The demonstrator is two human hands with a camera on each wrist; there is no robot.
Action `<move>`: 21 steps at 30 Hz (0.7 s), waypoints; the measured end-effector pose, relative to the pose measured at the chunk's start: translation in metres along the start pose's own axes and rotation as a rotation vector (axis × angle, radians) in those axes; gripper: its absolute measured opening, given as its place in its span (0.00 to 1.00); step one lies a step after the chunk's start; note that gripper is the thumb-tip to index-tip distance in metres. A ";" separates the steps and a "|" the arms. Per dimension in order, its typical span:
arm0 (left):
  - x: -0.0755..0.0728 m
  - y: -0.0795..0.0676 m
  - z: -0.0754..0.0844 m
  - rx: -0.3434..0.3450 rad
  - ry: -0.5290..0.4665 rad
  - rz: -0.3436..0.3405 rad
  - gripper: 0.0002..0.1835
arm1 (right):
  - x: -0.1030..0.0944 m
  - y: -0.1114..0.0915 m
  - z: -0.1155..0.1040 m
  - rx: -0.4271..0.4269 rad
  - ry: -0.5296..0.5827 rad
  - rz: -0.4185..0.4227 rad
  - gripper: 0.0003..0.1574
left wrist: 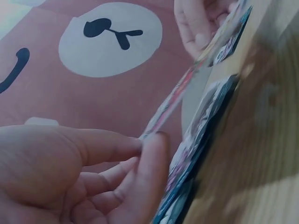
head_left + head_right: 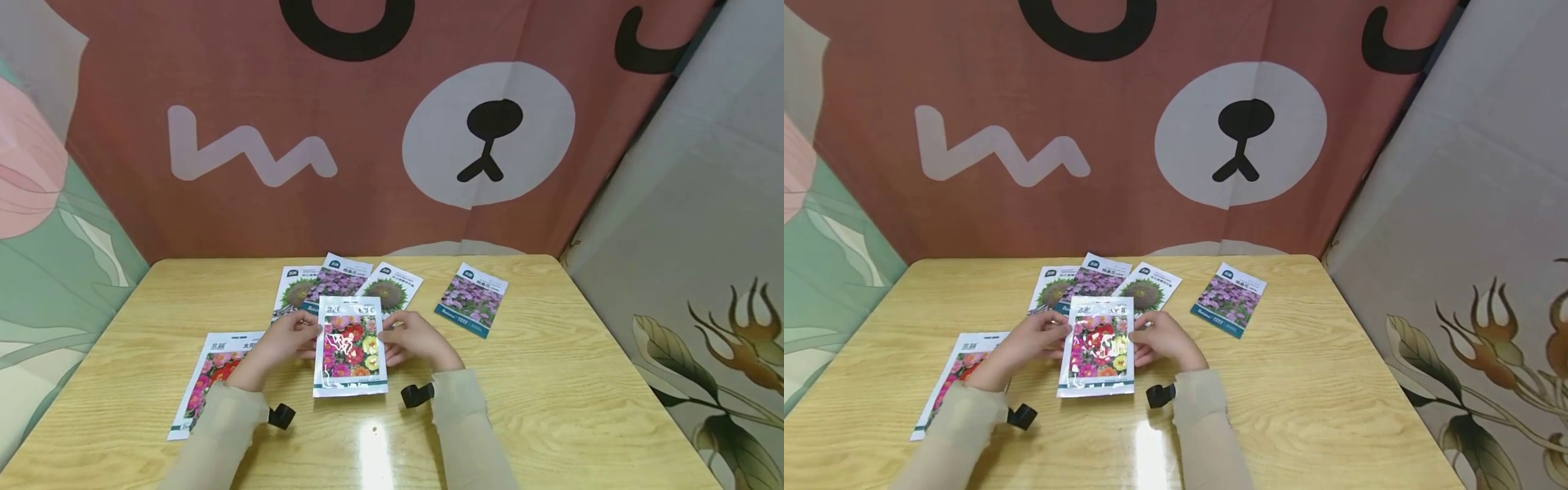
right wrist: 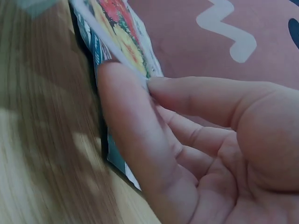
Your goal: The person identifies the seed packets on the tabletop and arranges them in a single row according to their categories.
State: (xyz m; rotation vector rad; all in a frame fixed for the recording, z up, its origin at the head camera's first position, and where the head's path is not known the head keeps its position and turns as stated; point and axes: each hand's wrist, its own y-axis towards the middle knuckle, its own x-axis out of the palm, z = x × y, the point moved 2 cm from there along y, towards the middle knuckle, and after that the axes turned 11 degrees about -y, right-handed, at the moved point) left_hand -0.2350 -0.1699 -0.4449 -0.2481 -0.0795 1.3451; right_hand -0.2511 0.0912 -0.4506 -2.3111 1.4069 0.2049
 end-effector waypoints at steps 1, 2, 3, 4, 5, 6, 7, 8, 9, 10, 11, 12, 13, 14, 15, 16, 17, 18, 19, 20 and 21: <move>-0.002 0.000 0.000 0.001 0.018 -0.003 0.14 | 0.002 0.000 -0.001 0.003 -0.005 -0.009 0.15; -0.004 -0.001 0.001 0.003 0.037 -0.009 0.14 | 0.004 0.001 -0.002 0.008 -0.006 -0.017 0.14; -0.005 -0.002 0.001 0.003 0.052 -0.013 0.14 | 0.005 0.001 -0.002 0.013 -0.008 -0.025 0.12; -0.007 -0.003 0.002 0.002 0.064 -0.018 0.14 | 0.007 0.002 -0.002 0.019 -0.007 -0.032 0.11; -0.008 -0.004 0.003 0.002 0.077 -0.028 0.14 | 0.009 0.003 -0.002 0.025 -0.005 -0.038 0.10; -0.009 -0.006 0.004 -0.002 0.084 -0.035 0.14 | 0.011 0.003 -0.002 0.029 -0.004 -0.043 0.10; -0.011 -0.007 0.004 -0.008 0.091 -0.042 0.13 | 0.013 0.003 -0.002 0.028 -0.003 -0.049 0.09; -0.012 -0.007 0.004 -0.014 0.098 -0.046 0.12 | 0.015 0.003 -0.003 0.027 -0.002 -0.054 0.08; -0.013 -0.008 0.004 -0.021 0.108 -0.052 0.12 | 0.017 0.004 -0.003 0.026 -0.005 -0.058 0.08; -0.015 -0.009 0.004 -0.029 0.114 -0.057 0.11 | 0.019 0.004 -0.003 0.023 0.000 -0.061 0.08; -0.017 -0.010 0.004 -0.035 0.120 -0.067 0.10 | 0.021 0.004 -0.004 0.022 0.003 -0.064 0.08; -0.019 -0.010 0.003 -0.043 0.125 -0.072 0.10 | 0.023 0.003 -0.005 0.020 0.002 -0.066 0.07; -0.021 -0.011 0.003 -0.047 0.134 -0.080 0.10 | 0.024 0.003 -0.005 0.018 0.001 -0.066 0.07; -0.023 -0.012 0.003 -0.052 0.141 -0.088 0.10 | 0.026 0.003 -0.006 0.019 0.000 -0.066 0.07; -0.025 -0.012 0.003 -0.060 0.151 -0.094 0.09 | 0.028 0.003 -0.008 0.019 -0.004 -0.065 0.07; -0.026 -0.013 0.003 -0.067 0.163 -0.100 0.09 | 0.029 0.002 -0.009 0.018 -0.004 -0.064 0.07; -0.028 -0.013 0.003 -0.074 0.177 -0.101 0.09 | 0.031 0.002 -0.010 0.019 -0.005 -0.065 0.06; -0.030 -0.014 0.003 -0.081 0.189 -0.101 0.09 | 0.033 0.002 -0.011 0.020 -0.007 -0.065 0.06; -0.032 -0.015 0.004 -0.086 0.198 -0.103 0.09 | 0.034 0.002 -0.012 0.020 -0.005 -0.065 0.06; -0.033 -0.016 0.004 -0.090 0.210 -0.104 0.09 | 0.036 0.002 -0.013 0.022 -0.002 -0.066 0.06; -0.035 -0.017 0.005 -0.095 0.221 -0.103 0.09 | 0.038 0.002 -0.014 0.025 0.000 -0.069 0.06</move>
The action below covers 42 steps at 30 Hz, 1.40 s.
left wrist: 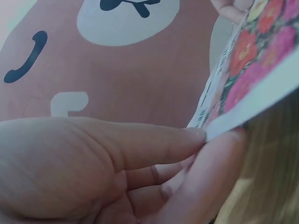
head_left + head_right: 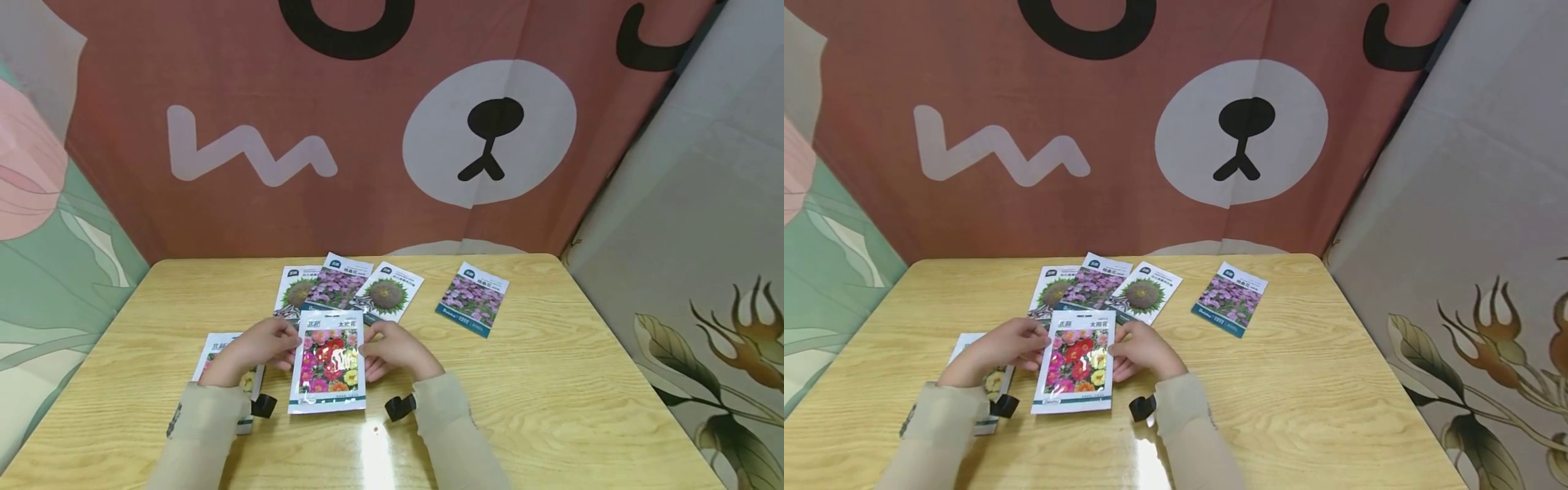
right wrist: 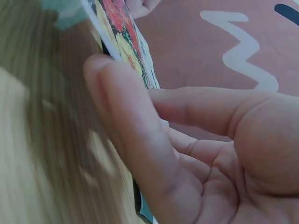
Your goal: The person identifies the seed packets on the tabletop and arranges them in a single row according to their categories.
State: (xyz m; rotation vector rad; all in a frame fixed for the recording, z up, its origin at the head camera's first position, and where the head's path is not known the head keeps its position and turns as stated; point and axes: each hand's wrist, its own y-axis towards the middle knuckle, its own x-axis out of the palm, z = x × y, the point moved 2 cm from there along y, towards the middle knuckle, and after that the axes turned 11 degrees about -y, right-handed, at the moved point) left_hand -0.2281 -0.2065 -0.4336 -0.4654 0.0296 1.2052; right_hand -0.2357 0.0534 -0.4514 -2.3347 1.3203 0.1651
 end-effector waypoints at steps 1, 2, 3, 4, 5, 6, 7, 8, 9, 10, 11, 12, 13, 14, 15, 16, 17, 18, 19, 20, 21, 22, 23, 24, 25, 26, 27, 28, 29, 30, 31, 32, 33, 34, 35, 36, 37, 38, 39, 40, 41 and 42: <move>-0.001 -0.001 0.000 -0.003 0.006 -0.002 0.09 | 0.002 0.000 -0.001 -0.001 0.003 -0.002 0.06; -0.003 -0.002 0.000 -0.004 0.010 -0.008 0.09 | 0.004 0.000 -0.001 0.001 0.005 -0.003 0.06; -0.004 -0.003 -0.001 -0.008 0.012 -0.012 0.09 | 0.006 0.000 -0.001 0.002 0.007 -0.004 0.06; -0.005 -0.004 -0.001 -0.013 0.016 -0.017 0.09 | 0.008 0.001 -0.002 0.001 0.009 -0.008 0.06; -0.006 -0.005 -0.001 -0.022 0.019 -0.020 0.09 | 0.010 0.002 -0.002 0.001 0.010 -0.012 0.06; -0.007 -0.006 -0.001 -0.029 0.019 -0.025 0.09 | 0.012 0.002 -0.002 0.001 0.007 -0.015 0.06; -0.008 -0.007 -0.002 -0.036 0.016 -0.028 0.09 | 0.014 0.003 -0.002 0.001 0.006 -0.018 0.05; -0.009 -0.007 -0.002 -0.043 0.014 -0.031 0.09 | 0.015 0.004 -0.001 0.005 0.006 -0.018 0.05; -0.010 -0.008 -0.003 -0.054 0.009 -0.028 0.09 | 0.017 0.004 -0.001 0.006 0.005 -0.017 0.05; -0.011 -0.009 -0.003 -0.061 0.006 -0.031 0.08 | 0.018 0.005 -0.001 0.006 0.003 -0.015 0.05; -0.012 -0.009 -0.004 -0.064 0.002 -0.033 0.08 | 0.020 0.005 -0.001 0.005 0.000 -0.011 0.04; -0.013 -0.009 -0.004 -0.068 -0.002 -0.038 0.08 | 0.021 0.005 -0.001 0.005 0.000 -0.008 0.04; -0.013 -0.009 -0.005 -0.074 -0.003 -0.036 0.08 | 0.023 0.005 -0.001 0.006 0.003 -0.006 0.04; -0.014 -0.009 -0.006 -0.076 -0.002 -0.043 0.08 | 0.025 0.005 -0.001 0.006 0.001 -0.004 0.03; -0.015 -0.009 -0.007 -0.080 -0.002 -0.047 0.08 | 0.026 0.005 -0.002 0.006 0.000 -0.003 0.03; -0.017 -0.009 -0.008 -0.082 0.003 -0.054 0.08 | 0.028 0.005 -0.002 0.006 0.001 -0.003 0.03; -0.018 -0.009 -0.010 -0.089 0.005 -0.057 0.08 | 0.030 0.005 -0.002 0.005 0.002 -0.005 0.03; -0.019 -0.009 -0.011 -0.098 0.009 -0.061 0.08 | 0.032 0.006 -0.002 0.006 0.002 -0.008 0.03; -0.020 -0.010 -0.012 -0.106 0.017 -0.062 0.08 | 0.033 0.006 -0.002 0.007 0.002 -0.009 0.03; -0.022 -0.010 -0.014 -0.114 0.023 -0.066 0.08 | 0.035 0.007 -0.002 0.006 0.001 -0.010 0.03; -0.023 -0.010 -0.015 -0.122 0.031 -0.065 0.08 | 0.036 0.008 -0.001 0.003 0.007 -0.008 0.03; -0.024 -0.010 -0.015 -0.130 0.039 -0.064 0.09 | 0.038 0.009 -0.001 0.000 0.012 -0.006 0.03; -0.024 -0.010 -0.016 -0.141 0.046 -0.060 0.09 | 0.040 0.009 0.000 -0.001 0.017 -0.004 0.03; -0.025 -0.010 -0.017 -0.148 0.053 -0.057 0.09 | 0.041 0.010 0.000 -0.002 0.020 0.000 0.03; -0.025 -0.011 -0.018 -0.155 0.062 -0.051 0.08 | 0.043 0.010 0.000 -0.001 0.025 0.003 0.03; -0.026 -0.010 -0.018 -0.162 0.069 -0.045 0.08 | 0.045 0.011 0.000 0.000 0.031 0.008 0.02; -0.027 -0.010 -0.019 -0.167 0.077 -0.042 0.08 | 0.047 0.011 0.000 0.001 0.038 0.015 0.02; -0.028 -0.010 -0.020 -0.177 0.081 -0.034 0.08 | 0.049 0.011 -0.001 0.003 0.042 0.022 0.03; -0.029 -0.011 -0.020 -0.184 0.087 -0.028 0.08 | 0.051 0.011 -0.001 0.006 0.046 0.031 0.03; -0.030 -0.011 -0.020 -0.191 0.091 -0.022 0.08 | 0.053 0.011 -0.001 0.008 0.052 0.042 0.03; -0.031 -0.011 -0.020 -0.193 0.097 -0.022 0.08 | 0.055 0.011 -0.002 0.011 0.058 0.052 0.03; -0.032 -0.012 -0.020 -0.198 0.099 -0.018 0.09 | 0.057 0.011 -0.002 0.012 0.062 0.064 0.03; -0.033 -0.012 -0.020 -0.204 0.103 -0.013 0.09 | 0.059 0.011 -0.002 0.014 0.064 0.076 0.02; -0.034 -0.013 -0.019 -0.207 0.106 -0.011 0.09 | 0.061 0.012 -0.002 0.015 0.063 0.086 0.02; -0.035 -0.014 -0.019 -0.206 0.111 -0.011 0.09 | 0.063 0.012 -0.002 0.016 0.063 0.095 0.02; -0.035 -0.014 -0.019 -0.207 0.114 -0.010 0.09 | 0.064 0.013 -0.002 0.018 0.062 0.102 0.02; -0.036 -0.015 -0.019 -0.208 0.119 -0.008 0.09 | 0.066 0.013 -0.002 0.020 0.058 0.107 0.03; -0.036 -0.015 -0.019 -0.214 0.120 -0.001 0.09 | 0.067 0.013 -0.002 0.022 0.053 0.113 0.03; -0.037 -0.015 -0.019 -0.215 0.120 -0.002 0.09 | 0.068 0.013 -0.003 0.024 0.047 0.119 0.03; -0.037 -0.015 -0.020 -0.216 0.116 -0.004 0.09 | 0.069 0.013 -0.003 0.026 0.042 0.123 0.03; -0.037 -0.015 -0.021 -0.221 0.113 -0.002 0.09 | 0.070 0.013 -0.003 0.030 0.037 0.127 0.03; -0.037 -0.015 -0.022 -0.229 0.107 0.003 0.09 | 0.070 0.013 -0.003 0.032 0.030 0.128 0.04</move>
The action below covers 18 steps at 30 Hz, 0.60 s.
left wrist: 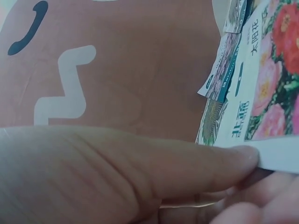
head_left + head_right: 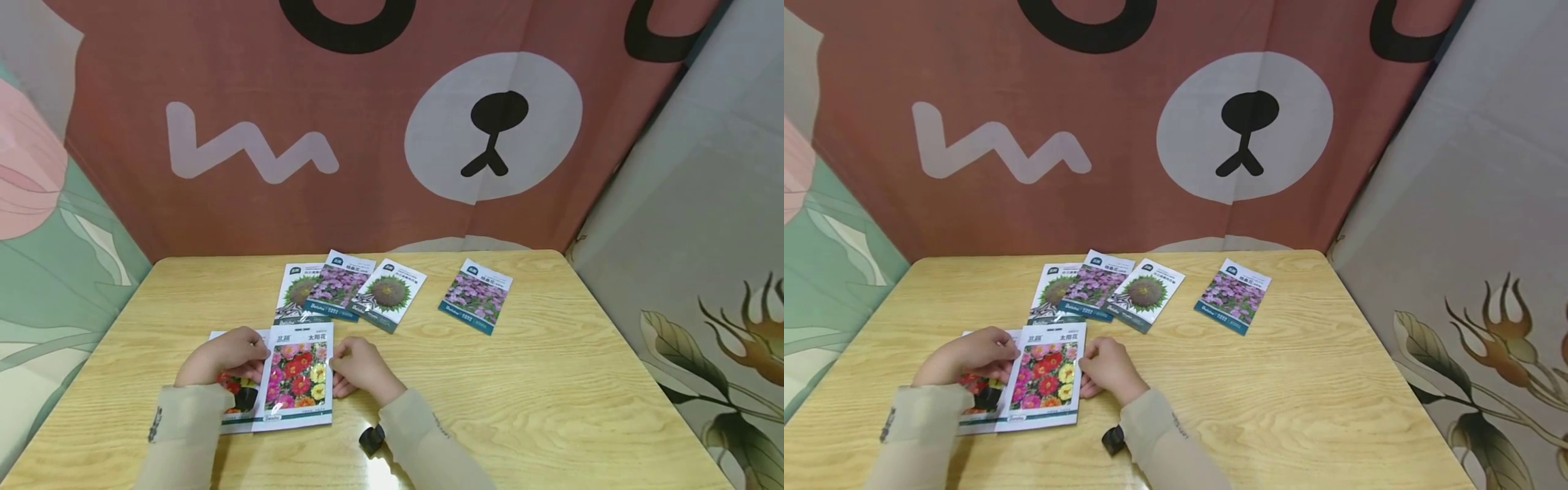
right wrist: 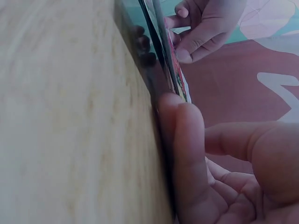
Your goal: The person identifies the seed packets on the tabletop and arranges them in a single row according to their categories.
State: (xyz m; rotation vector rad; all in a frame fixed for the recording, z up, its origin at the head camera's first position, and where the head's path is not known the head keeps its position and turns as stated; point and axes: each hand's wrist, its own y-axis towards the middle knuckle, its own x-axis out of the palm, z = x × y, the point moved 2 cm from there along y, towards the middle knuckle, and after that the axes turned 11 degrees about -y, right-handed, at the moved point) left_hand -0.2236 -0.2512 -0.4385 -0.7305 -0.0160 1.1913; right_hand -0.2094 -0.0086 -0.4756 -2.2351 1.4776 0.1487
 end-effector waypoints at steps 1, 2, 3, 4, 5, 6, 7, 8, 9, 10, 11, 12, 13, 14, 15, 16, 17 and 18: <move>0.000 0.000 0.000 -0.006 -0.004 0.003 0.09 | 0.000 0.000 0.000 -0.001 -0.006 0.000 0.04; 0.001 0.001 -0.001 -0.011 -0.008 0.005 0.09 | 0.000 -0.001 0.000 -0.001 -0.012 0.000 0.05; 0.001 0.001 -0.001 -0.014 -0.009 0.006 0.09 | 0.000 -0.001 0.000 -0.003 -0.017 0.000 0.05; 0.001 0.001 -0.001 -0.017 -0.007 0.010 0.09 | 0.000 -0.001 0.000 -0.004 -0.020 -0.002 0.05; 0.001 0.001 -0.001 -0.020 -0.006 0.015 0.09 | 0.000 -0.001 0.000 -0.006 -0.023 -0.004 0.05; 0.001 0.001 -0.001 -0.021 -0.006 0.021 0.09 | 0.000 -0.002 0.000 -0.007 -0.024 -0.004 0.05; 0.001 0.001 -0.001 -0.017 0.000 0.019 0.09 | 0.000 -0.002 0.000 -0.009 -0.026 -0.002 0.05; 0.001 0.001 -0.001 -0.013 0.005 0.018 0.09 | 0.000 -0.002 0.000 -0.009 -0.029 -0.001 0.05; 0.002 0.000 0.000 -0.011 0.010 0.018 0.09 | 0.000 -0.002 0.000 -0.007 -0.033 -0.001 0.05; 0.002 0.000 0.000 -0.011 0.013 0.019 0.09 | 0.000 -0.002 0.000 -0.008 -0.038 -0.001 0.06; 0.002 0.000 0.000 -0.011 0.017 0.018 0.09 | 0.000 -0.002 0.000 -0.008 -0.043 0.000 0.06; 0.002 0.000 0.001 -0.011 0.022 0.016 0.09 | 0.001 -0.002 0.000 -0.010 -0.050 -0.001 0.06; 0.002 0.000 0.001 -0.011 0.027 0.013 0.09 | 0.001 -0.002 0.000 -0.013 -0.058 -0.001 0.06; 0.002 -0.001 0.001 -0.017 0.027 0.017 0.09 | 0.001 -0.001 0.000 -0.014 -0.063 -0.003 0.07; 0.002 0.000 0.002 -0.024 0.028 0.020 0.09 | 0.001 -0.001 0.000 -0.015 -0.067 -0.003 0.07; 0.001 0.000 0.002 -0.029 0.028 0.022 0.09 | 0.001 -0.001 0.000 -0.017 -0.070 -0.003 0.07; 0.001 0.000 0.001 -0.033 0.029 0.024 0.09 | 0.001 0.000 0.000 -0.019 -0.072 -0.003 0.07; 0.001 0.000 0.001 -0.034 0.028 0.023 0.09 | 0.001 0.000 0.000 -0.021 -0.074 -0.002 0.07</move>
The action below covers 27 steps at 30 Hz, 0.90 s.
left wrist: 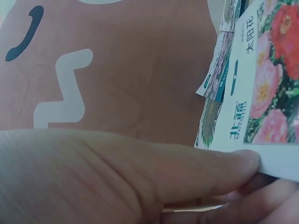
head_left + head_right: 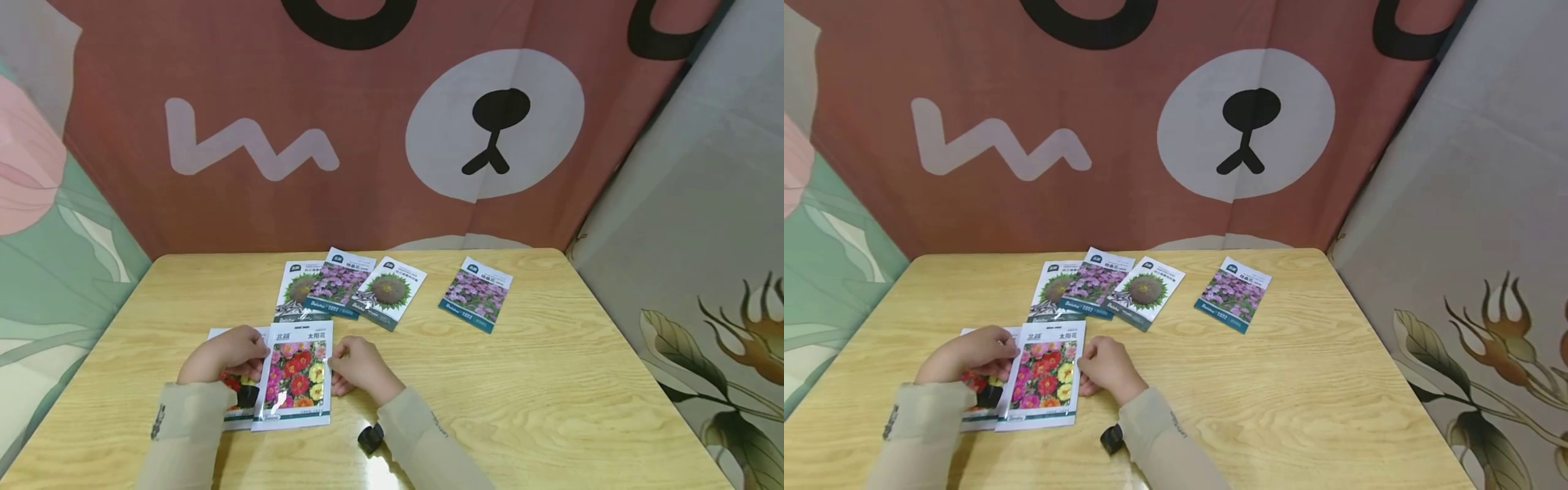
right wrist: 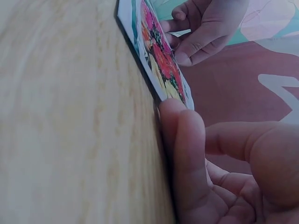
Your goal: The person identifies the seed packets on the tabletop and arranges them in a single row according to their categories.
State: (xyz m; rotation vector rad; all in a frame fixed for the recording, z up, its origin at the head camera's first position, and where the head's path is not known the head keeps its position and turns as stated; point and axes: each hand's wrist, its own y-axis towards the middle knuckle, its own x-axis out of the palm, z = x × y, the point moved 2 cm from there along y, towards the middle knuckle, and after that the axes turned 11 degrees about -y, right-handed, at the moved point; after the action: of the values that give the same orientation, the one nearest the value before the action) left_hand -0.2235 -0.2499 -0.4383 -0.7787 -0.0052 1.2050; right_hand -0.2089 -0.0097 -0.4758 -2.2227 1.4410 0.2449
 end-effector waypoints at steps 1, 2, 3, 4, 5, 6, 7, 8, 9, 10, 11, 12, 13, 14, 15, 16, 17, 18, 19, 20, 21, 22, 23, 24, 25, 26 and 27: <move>0.000 0.000 0.000 -0.003 0.000 0.003 0.09 | 0.000 0.000 0.000 -0.002 0.000 0.004 0.07; 0.000 0.000 0.001 -0.004 -0.002 0.003 0.09 | -0.001 0.000 0.000 -0.002 -0.002 0.006 0.07; 0.001 0.001 0.001 -0.004 -0.004 -0.001 0.09 | -0.001 0.000 0.000 -0.001 -0.003 0.008 0.07; 0.001 0.001 0.000 -0.006 -0.005 -0.002 0.09 | -0.001 0.000 0.001 0.000 -0.005 0.009 0.07; 0.001 0.001 0.000 -0.007 -0.005 -0.003 0.09 | -0.001 0.000 0.001 0.002 -0.005 0.009 0.08; 0.002 0.001 -0.001 -0.009 -0.007 -0.003 0.08 | 0.000 -0.001 0.001 0.002 -0.005 0.009 0.08; 0.002 0.001 -0.001 -0.013 -0.009 0.001 0.08 | 0.000 -0.001 0.001 0.003 -0.005 0.008 0.09; 0.002 0.001 -0.001 -0.013 -0.008 0.001 0.08 | 0.000 -0.001 0.001 0.003 -0.003 0.006 0.09; 0.003 0.001 -0.001 -0.015 -0.005 0.005 0.07 | 0.001 -0.001 0.001 0.002 0.002 0.008 0.09; 0.003 0.000 -0.001 -0.016 0.001 0.011 0.07 | 0.000 -0.001 0.002 0.000 0.005 0.009 0.09; 0.002 0.000 -0.001 -0.012 0.005 0.012 0.07 | 0.000 0.000 0.001 -0.001 0.013 0.012 0.09; 0.002 0.000 0.000 -0.008 0.009 0.013 0.07 | 0.000 0.000 0.001 -0.001 0.020 0.016 0.09; 0.002 0.000 0.001 -0.005 0.014 0.012 0.07 | 0.000 0.001 0.002 0.001 0.028 0.019 0.09; 0.002 0.001 0.002 -0.004 0.018 0.011 0.07 | -0.001 0.002 0.003 0.003 0.038 0.021 0.08; 0.002 0.001 0.002 -0.004 0.021 0.010 0.07 | -0.001 0.003 0.003 0.007 0.045 0.021 0.08; 0.003 0.000 0.003 -0.005 0.024 0.010 0.07 | -0.001 0.004 0.004 0.010 0.053 0.019 0.08; 0.003 0.000 0.003 -0.004 0.027 0.008 0.07 | -0.001 0.005 0.005 0.012 0.062 0.018 0.08; 0.003 0.000 0.003 -0.006 0.029 0.007 0.07 | -0.001 0.006 0.006 0.011 0.064 0.016 0.08; 0.003 0.000 0.004 -0.008 0.029 0.006 0.07 | -0.001 0.006 0.007 0.009 0.065 0.012 0.08; 0.004 0.000 0.004 -0.010 0.030 0.006 0.07 | -0.001 0.007 0.007 0.009 0.067 0.008 0.08; 0.004 -0.001 0.003 -0.010 0.033 0.004 0.07 | -0.001 0.007 0.008 0.009 0.069 0.004 0.08; 0.004 -0.001 0.003 -0.012 0.034 0.003 0.07 | -0.001 0.007 0.008 0.009 0.070 0.001 0.08; 0.005 -0.001 0.003 -0.013 0.036 0.003 0.07 | -0.001 0.007 0.008 0.009 0.068 -0.002 0.08; 0.005 -0.001 0.003 -0.013 0.040 0.001 0.07 | -0.002 0.007 0.008 0.009 0.067 -0.005 0.08; 0.005 -0.001 0.003 -0.013 0.044 -0.001 0.07 | -0.002 0.006 0.007 0.010 0.069 -0.006 0.08; 0.004 0.000 0.003 -0.013 0.050 -0.002 0.07 | -0.002 0.006 0.007 0.012 0.074 -0.007 0.08; 0.004 0.000 0.002 -0.012 0.056 -0.003 0.07 | -0.002 0.006 0.007 0.012 0.074 -0.006 0.08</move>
State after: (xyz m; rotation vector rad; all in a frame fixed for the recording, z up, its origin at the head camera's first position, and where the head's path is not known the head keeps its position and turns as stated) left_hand -0.2226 -0.2449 -0.4381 -0.8232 0.0326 1.1808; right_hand -0.2142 -0.0066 -0.4823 -2.2481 1.4693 0.1538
